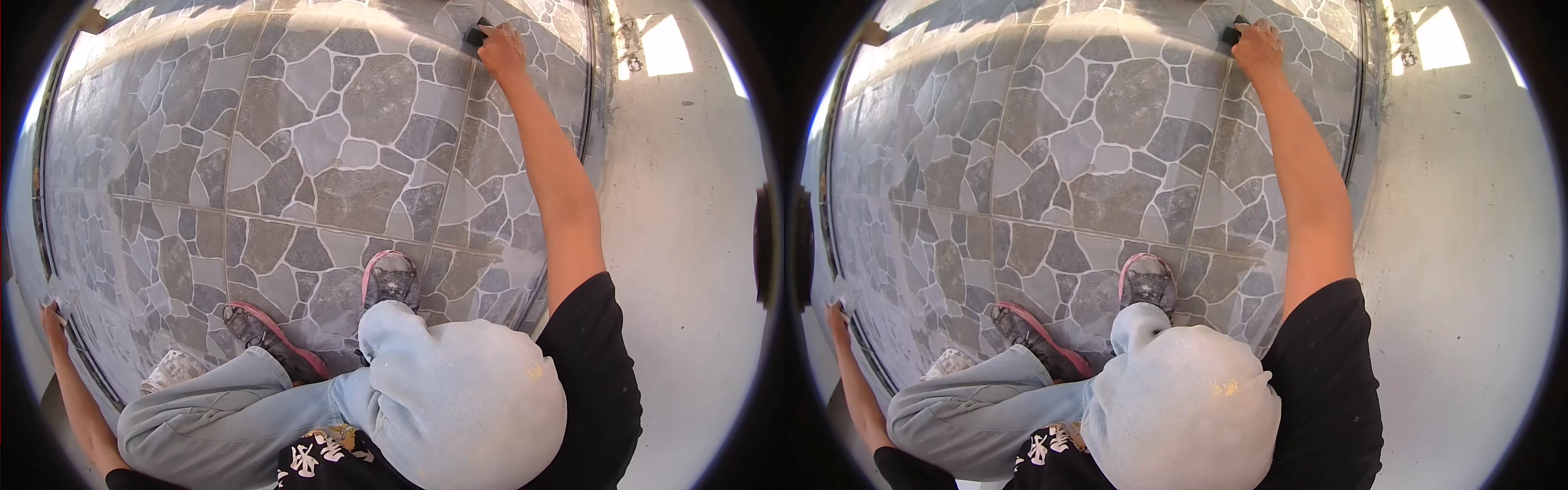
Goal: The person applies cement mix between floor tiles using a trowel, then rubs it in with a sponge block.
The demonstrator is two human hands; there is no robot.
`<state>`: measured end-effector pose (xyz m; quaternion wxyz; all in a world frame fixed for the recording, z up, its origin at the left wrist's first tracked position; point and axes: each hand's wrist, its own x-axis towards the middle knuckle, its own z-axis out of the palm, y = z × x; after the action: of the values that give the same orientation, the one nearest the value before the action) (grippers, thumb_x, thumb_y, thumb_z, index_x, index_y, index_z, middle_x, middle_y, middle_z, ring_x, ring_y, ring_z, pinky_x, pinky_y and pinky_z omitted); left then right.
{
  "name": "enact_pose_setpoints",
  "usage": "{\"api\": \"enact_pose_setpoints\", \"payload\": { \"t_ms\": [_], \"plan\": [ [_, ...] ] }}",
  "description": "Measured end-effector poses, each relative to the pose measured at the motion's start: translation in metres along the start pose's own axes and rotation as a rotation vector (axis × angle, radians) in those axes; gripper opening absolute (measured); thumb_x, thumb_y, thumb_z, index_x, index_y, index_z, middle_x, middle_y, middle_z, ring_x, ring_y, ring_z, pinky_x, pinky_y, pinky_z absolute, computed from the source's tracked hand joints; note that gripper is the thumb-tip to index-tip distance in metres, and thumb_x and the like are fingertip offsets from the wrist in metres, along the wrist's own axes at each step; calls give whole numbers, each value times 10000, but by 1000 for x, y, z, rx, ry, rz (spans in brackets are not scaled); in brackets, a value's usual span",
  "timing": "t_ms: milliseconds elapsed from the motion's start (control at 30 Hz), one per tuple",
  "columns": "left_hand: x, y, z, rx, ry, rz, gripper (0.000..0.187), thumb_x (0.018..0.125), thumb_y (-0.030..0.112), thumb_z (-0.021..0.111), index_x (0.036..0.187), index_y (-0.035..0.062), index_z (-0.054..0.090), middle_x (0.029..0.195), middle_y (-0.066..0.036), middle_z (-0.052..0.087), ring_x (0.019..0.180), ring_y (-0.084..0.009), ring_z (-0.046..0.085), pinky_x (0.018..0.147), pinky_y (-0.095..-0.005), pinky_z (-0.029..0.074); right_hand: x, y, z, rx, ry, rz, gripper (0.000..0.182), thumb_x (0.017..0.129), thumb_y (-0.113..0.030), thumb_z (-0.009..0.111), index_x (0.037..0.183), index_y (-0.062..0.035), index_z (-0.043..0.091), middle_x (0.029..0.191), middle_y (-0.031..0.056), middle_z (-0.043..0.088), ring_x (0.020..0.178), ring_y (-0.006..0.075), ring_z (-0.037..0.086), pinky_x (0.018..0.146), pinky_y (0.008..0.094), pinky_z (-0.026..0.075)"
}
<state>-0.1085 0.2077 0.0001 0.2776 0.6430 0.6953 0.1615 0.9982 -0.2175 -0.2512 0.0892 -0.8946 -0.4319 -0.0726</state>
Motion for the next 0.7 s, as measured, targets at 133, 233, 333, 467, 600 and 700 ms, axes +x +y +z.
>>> {"api": "enact_pose_setpoints", "payload": {
  "t_ms": [133, 233, 333, 467, 600, 700],
  "plan": [
    [0, -5, 6, -3, -57, 114, 631, 968, 143, 540, 1562, -1, 383, 1268, -91, 568, 1087, -180, 555, 953, -298, 448, -144, -36, -35, 164, 26, -170, 285, 857, -83, 662, 1124, -102, 758, 1085, 144, 608, 1042, 349, 606, 866, 490, 487],
    [-23, 10, 6, -64, -46, 21, 588, 974, 64, 488, 1554, 8, 414, 1475, -132, 536, 1268, -221, 565, 1057, -318, 441, -288, -70, -88, 326, -170, -194, 342, 785, 18, 628, 1075, -95, 768, 1001, 175, 615, 972, 359, 622, 832, 464, 502],
    [-31, -1, -18, -7, -59, -181, 573, 980, 39, 463, 1550, 6, 420, 1520, -145, 512, 1335, -224, 533, 1098, -314, 414, -306, -67, -83, 365, -115, -186, 370, 746, 38, 632, 1053, -111, 774, 988, 169, 627, 952, 358, 629, 809, 461, 513],
    [-32, 2, -25, 96, -37, -142, 565, 982, 28, 449, 1546, 9, 430, 1500, -142, 535, 1317, -214, 545, 1097, -305, 410, -159, -46, -33, 256, 143, -187, 379, 713, 66, 654, 1013, -119, 794, 985, 116, 641, 933, 335, 633, 796, 436, 541],
    [-26, 26, 2, 107, -57, -164, 560, 989, 52, 459, 1547, 23, 438, 1502, -131, 536, 1310, -214, 550, 1102, -299, 401, 1, 2, 10, 102, 116, -73, 325, 811, -83, 661, 1105, -145, 785, 1115, 110, 648, 1096, 329, 615, 927, 444, 519],
    [-24, 37, 17, 129, -52, -83, 559, 991, 62, 465, 1548, 28, 439, 1501, -132, 537, 1311, -218, 550, 1101, -302, 401, 27, 5, 13, 64, 89, -54, 333, 855, -131, 653, 1166, -160, 769, 1171, 128, 633, 1131, 346, 598, 946, 453, 512]
  ]
}}
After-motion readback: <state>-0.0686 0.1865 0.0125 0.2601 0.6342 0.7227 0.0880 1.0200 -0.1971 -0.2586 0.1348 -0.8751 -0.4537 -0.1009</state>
